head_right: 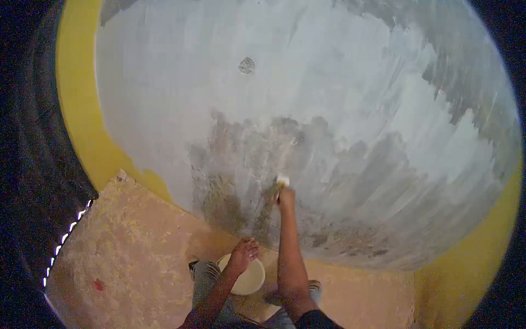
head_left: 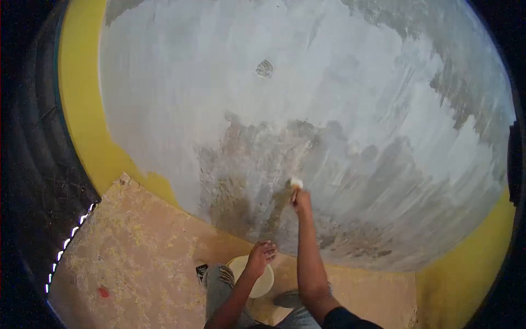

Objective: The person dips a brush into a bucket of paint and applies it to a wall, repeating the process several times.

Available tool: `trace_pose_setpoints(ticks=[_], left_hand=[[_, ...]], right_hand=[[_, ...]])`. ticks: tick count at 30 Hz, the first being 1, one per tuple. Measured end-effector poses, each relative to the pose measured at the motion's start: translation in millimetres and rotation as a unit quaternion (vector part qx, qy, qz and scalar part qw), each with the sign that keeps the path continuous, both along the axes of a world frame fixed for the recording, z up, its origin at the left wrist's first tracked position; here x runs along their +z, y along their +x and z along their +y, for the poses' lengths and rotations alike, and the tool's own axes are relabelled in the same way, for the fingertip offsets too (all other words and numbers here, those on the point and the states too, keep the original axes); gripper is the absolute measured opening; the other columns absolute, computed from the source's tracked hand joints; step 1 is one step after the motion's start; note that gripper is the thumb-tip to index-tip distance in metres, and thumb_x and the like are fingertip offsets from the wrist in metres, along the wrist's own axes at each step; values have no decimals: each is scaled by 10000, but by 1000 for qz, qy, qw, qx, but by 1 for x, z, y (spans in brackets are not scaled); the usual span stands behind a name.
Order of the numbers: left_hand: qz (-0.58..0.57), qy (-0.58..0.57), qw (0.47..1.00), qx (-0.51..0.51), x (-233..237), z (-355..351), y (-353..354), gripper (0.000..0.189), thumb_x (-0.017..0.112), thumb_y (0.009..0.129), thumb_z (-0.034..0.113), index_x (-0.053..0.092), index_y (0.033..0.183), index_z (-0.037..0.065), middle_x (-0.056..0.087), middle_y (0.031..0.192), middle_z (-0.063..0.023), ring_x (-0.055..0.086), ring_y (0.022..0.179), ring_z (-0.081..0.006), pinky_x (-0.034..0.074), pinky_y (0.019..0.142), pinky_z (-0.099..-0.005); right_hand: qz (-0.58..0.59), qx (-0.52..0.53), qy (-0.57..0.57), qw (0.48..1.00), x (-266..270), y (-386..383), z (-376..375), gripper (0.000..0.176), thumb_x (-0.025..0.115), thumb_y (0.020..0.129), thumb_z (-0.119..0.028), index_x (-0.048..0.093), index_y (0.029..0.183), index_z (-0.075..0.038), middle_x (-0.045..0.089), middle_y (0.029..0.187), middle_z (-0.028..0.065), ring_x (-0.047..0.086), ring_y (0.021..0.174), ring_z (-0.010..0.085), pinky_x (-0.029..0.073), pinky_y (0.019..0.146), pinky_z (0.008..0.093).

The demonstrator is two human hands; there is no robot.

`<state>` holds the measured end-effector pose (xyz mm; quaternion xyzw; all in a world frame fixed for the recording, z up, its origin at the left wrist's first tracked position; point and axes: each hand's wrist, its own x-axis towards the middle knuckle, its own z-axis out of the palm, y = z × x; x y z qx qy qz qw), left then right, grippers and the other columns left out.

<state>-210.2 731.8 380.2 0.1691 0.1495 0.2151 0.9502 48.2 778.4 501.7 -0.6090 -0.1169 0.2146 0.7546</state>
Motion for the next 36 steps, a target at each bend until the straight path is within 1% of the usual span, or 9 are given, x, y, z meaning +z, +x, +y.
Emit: trace_pose_setpoints(ticks=[4,7,12,15,17,25,29,34,36], left_hand=[[-18,40,999,3,18,6,-6,261,606,862,262,547,1084,139,605,1055,-73,573,978,-245,441,878,-418],[-27,-3,1000,-11,13,8,-8,264,600,867,264,542,1090,134,599,1062,-73,568,986,-244,438,875,-421],[-52,39,998,19,30,7,-15,275,616,857,244,542,1096,128,599,1043,-72,572,967,-245,453,863,-410],[-52,21,998,1,28,9,-18,264,612,859,228,544,1093,125,602,1021,-72,578,954,-245,460,863,-411],[-50,20,998,-10,17,13,-18,253,610,860,216,546,1088,124,604,1015,-69,581,951,-240,461,865,-412],[7,41,999,15,27,-2,-33,149,537,919,206,574,1042,131,616,987,-53,593,930,-217,467,875,-416],[-6,29,1000,2,24,-11,-31,194,591,874,185,555,1057,132,605,996,-48,584,960,-218,465,864,-407],[-1,33,999,-1,30,-30,-24,195,585,881,186,551,1063,125,603,1012,-55,581,959,-218,468,860,-414],[-9,38,999,-5,36,-37,-21,194,585,885,190,550,1064,123,604,1015,-60,581,956,-218,468,859,-421]], right_hand=[[-132,118,105,978,169,40,5,248,465,872,-166,503,642,-84,460,539,62,443,442,194,405,409,351],[10,74,121,990,242,4,-8,275,413,969,-243,511,813,-39,424,527,-8,377,399,101,402,409,278],[-116,39,110,986,233,-31,-22,303,442,969,-335,503,887,-50,440,566,-3,397,418,97,411,407,281],[-156,-13,121,980,203,-18,-13,319,412,975,-365,520,873,-82,449,584,9,468,457,115,414,409,297],[-305,-25,84,948,110,55,12,328,435,954,-391,501,838,-92,468,577,-2,477,453,127,423,427,278],[-126,-38,-36,991,-146,31,11,347,438,961,-386,488,750,-115,424,537,-2,448,411,135,401,355,324],[56,53,-48,996,-152,-8,-19,332,433,962,-360,492,753,-109,454,565,11,450,413,141,415,363,335],[55,35,-121,990,-148,-13,-33,349,436,953,-341,561,801,-52,447,529,32,451,390,178,431,386,356],[-126,20,-179,975,-173,34,-10,363,492,927,-326,571,783,-3,466,506,65,485,382,214,403,375,374]])
